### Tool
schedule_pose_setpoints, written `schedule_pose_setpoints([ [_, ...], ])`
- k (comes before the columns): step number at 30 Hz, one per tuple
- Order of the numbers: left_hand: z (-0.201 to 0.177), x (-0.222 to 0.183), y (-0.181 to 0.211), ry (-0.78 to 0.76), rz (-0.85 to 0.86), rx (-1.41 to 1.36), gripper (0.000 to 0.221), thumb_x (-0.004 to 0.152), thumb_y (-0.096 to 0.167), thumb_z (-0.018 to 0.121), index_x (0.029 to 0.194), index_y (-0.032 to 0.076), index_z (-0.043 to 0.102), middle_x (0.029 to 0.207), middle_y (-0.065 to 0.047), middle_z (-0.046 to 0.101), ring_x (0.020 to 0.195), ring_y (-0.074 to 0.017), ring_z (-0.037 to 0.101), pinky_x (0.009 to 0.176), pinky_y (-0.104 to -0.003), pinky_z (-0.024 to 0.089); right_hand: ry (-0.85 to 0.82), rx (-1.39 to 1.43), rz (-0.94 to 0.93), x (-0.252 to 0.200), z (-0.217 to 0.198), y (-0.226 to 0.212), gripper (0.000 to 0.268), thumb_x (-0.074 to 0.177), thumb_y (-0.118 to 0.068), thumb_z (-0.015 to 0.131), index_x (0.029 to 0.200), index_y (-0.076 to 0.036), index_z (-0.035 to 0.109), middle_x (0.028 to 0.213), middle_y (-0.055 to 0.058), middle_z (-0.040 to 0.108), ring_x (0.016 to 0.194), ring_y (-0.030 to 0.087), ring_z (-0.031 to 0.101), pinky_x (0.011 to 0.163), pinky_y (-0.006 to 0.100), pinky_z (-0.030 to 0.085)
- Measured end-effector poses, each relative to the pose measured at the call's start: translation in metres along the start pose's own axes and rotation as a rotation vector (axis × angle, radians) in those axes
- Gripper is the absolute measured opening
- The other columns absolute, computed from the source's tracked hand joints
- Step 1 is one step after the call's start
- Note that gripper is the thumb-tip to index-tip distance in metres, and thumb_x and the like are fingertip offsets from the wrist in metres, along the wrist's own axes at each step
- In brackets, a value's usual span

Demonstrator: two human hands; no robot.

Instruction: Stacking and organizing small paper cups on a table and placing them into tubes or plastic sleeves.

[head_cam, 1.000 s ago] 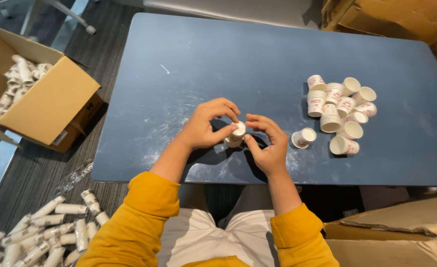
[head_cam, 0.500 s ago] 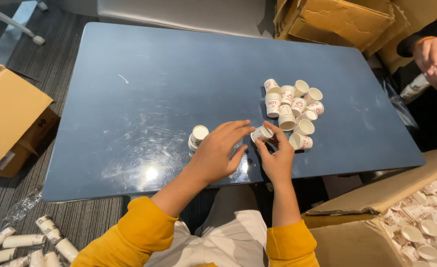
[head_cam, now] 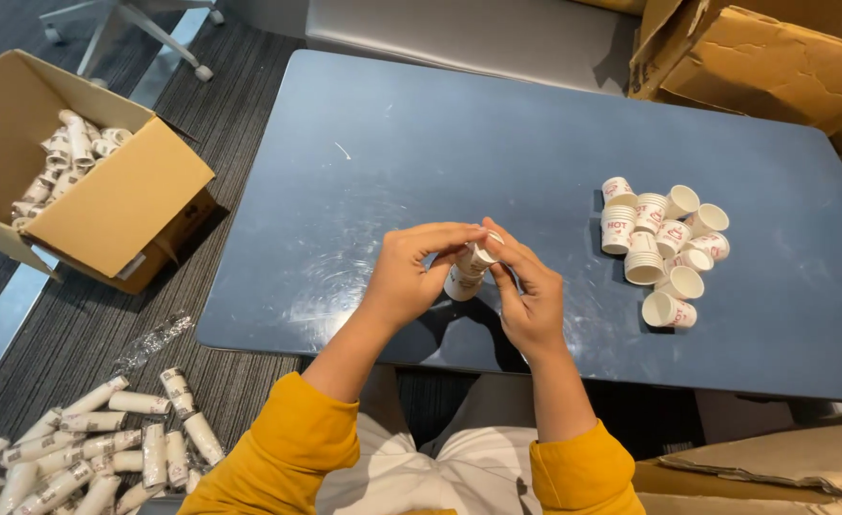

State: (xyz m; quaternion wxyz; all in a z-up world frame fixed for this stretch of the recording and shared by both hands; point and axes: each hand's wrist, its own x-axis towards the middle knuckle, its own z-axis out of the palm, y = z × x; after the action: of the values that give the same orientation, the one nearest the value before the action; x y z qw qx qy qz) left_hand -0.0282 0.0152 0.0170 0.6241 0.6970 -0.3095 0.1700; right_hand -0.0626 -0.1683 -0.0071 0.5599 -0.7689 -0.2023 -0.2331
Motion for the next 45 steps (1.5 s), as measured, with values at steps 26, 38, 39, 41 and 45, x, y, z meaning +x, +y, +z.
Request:
schedule_pose_setpoints([
  [26,0.040,-0.035,0.010,0.136,0.100,0.105,0.031,0.080,-0.014,0.057,0.100,0.002,0.073,0.125,-0.016,0.073,0.118,-0.0345,0.070,0.088,-0.035,0.060,0.332,-0.364,0.075,-0.039,-0.075,0.001,0.038,0.087,-0.003,0.077,0.124,-0.001,0.068,0.142,0.019,0.066,0.132,0.033,0.064,0.112,0.040,0.050],
  [38,0.236,-0.008,-0.015,-0.314,-0.242,-0.160,0.054,0.085,0.021,0.077,0.133,0.001,0.060,0.123,-0.021,0.069,0.109,-0.0332,0.070,0.090,-0.042,0.055,0.624,-0.742,0.485,-0.083,-0.156,0.037,0.048,0.079,-0.011,0.083,0.122,0.000,0.066,0.110,0.016,0.075,0.103,0.031,0.074,0.091,0.039,0.056],
  [39,0.241,-0.005,-0.014,-0.323,-0.281,-0.173,0.050,0.084,0.022,0.078,0.128,0.001,0.064,0.118,-0.020,0.072,0.105,-0.0325,0.073,0.089,-0.040,0.057,0.639,-0.654,0.454,-0.087,-0.154,0.040,0.040,0.084,-0.004,0.077,0.122,0.000,0.067,0.108,0.014,0.076,0.101,0.027,0.076,0.091,0.036,0.058],
  [41,0.243,-0.007,-0.018,-0.330,-0.325,-0.216,0.045,0.083,0.021,0.079,0.122,0.002,0.068,0.112,-0.018,0.075,0.101,-0.0308,0.076,0.087,-0.038,0.059,0.641,-0.551,0.427,-0.086,-0.148,0.041,0.039,0.084,0.000,0.073,0.122,0.000,0.066,0.114,0.013,0.075,0.105,0.024,0.075,0.093,0.035,0.060],
  [45,0.239,-0.010,-0.026,-0.294,-0.370,-0.304,0.037,0.081,0.014,0.078,0.115,0.002,0.071,0.104,-0.015,0.078,0.097,-0.0277,0.080,0.085,-0.035,0.062,0.535,-0.135,0.298,-0.090,-0.146,0.048,0.054,0.082,0.007,0.069,0.134,0.003,0.056,0.136,0.014,0.062,0.119,0.020,0.065,0.102,0.033,0.054],
])
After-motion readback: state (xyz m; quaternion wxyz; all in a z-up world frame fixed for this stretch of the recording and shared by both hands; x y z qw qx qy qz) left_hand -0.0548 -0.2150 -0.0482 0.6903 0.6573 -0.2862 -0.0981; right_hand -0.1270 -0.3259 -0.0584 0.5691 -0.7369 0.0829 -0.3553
